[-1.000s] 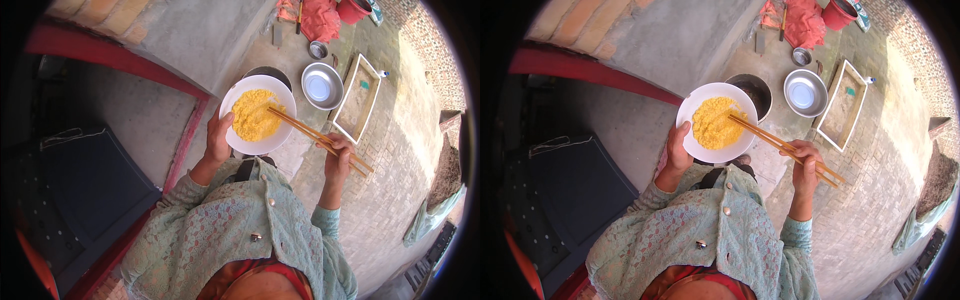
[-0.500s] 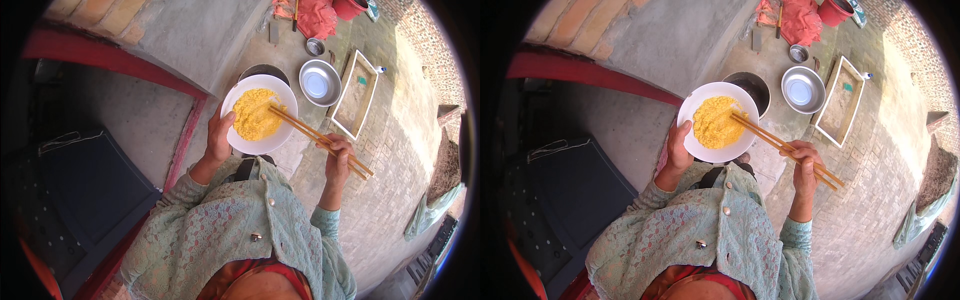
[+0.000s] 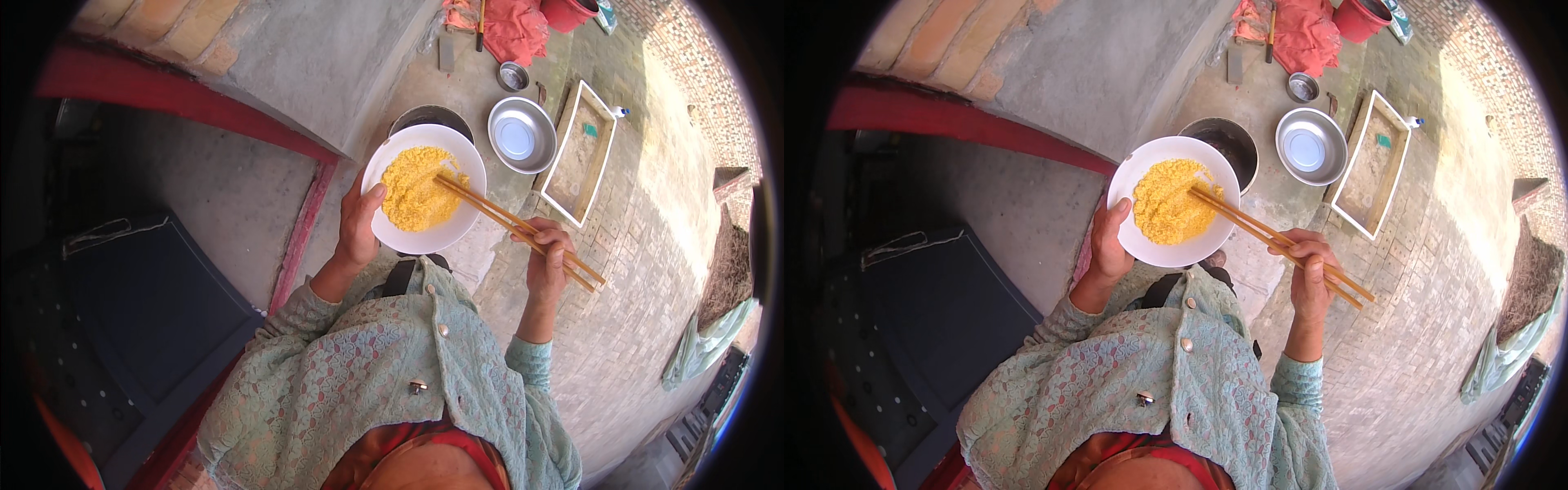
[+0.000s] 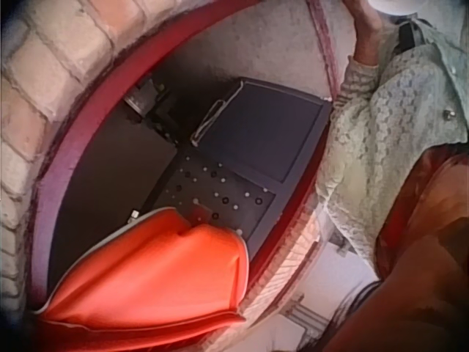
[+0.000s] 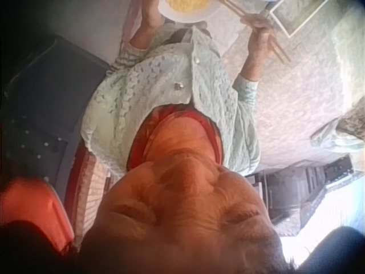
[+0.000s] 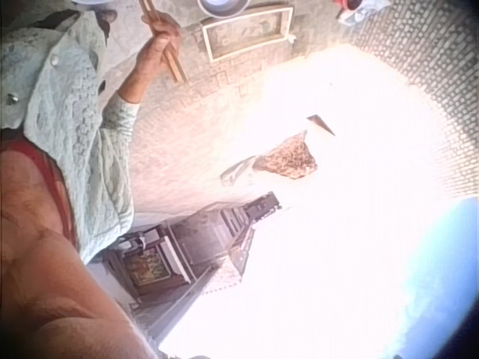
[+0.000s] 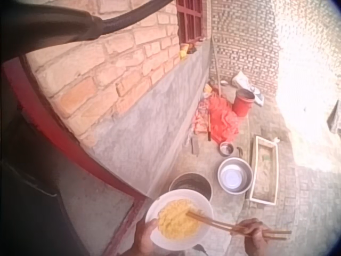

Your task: The person holds a white bowl containing a yellow liquid and stirs it with chopsticks. The mixture gradually thickens into a yellow solid. The person walks from an indoor area to an outdoor patio while continuing to stir, then returns indoors.

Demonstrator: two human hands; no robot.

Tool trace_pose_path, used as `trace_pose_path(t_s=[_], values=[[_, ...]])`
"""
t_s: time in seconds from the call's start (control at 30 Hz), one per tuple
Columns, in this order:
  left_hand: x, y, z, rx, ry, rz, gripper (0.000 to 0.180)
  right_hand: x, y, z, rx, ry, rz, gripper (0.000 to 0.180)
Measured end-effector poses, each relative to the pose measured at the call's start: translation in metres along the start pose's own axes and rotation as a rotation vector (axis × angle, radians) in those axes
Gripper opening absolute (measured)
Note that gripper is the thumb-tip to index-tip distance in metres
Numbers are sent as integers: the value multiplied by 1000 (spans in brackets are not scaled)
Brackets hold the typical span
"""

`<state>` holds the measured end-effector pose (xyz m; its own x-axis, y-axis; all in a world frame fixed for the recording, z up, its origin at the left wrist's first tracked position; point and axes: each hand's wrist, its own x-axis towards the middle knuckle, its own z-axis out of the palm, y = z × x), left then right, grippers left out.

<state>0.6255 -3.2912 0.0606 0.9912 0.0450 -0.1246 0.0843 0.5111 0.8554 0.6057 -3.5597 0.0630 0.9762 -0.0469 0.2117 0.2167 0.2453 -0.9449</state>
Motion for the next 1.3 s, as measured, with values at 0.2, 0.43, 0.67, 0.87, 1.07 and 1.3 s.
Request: trace_pose_path(t_s=[0.2, 0.43, 0.67, 0.87, 1.07, 1.3], values=[[2, 3, 3, -12, -7, 5, 51, -3, 3, 1, -1, 32, -1, 39], [3, 1, 2, -29, -17, 5, 51, -5, 3, -10, 106, 103, -18, 36], [2, -1, -2, -12, -18, 3, 50, -5, 7, -19, 459, 312, 11, 36], [-1, 3, -5, -3, 31, -65, 48, 4, 73, -63, 515, 430, 163, 31], [0, -2, -9, -26, 48, -69, 47, 2, 81, -56, 12, 403, 175, 35], [1, -1, -4, -26, 8, -36, 48, 15, -6, -20, 311, 106, -28, 42]])
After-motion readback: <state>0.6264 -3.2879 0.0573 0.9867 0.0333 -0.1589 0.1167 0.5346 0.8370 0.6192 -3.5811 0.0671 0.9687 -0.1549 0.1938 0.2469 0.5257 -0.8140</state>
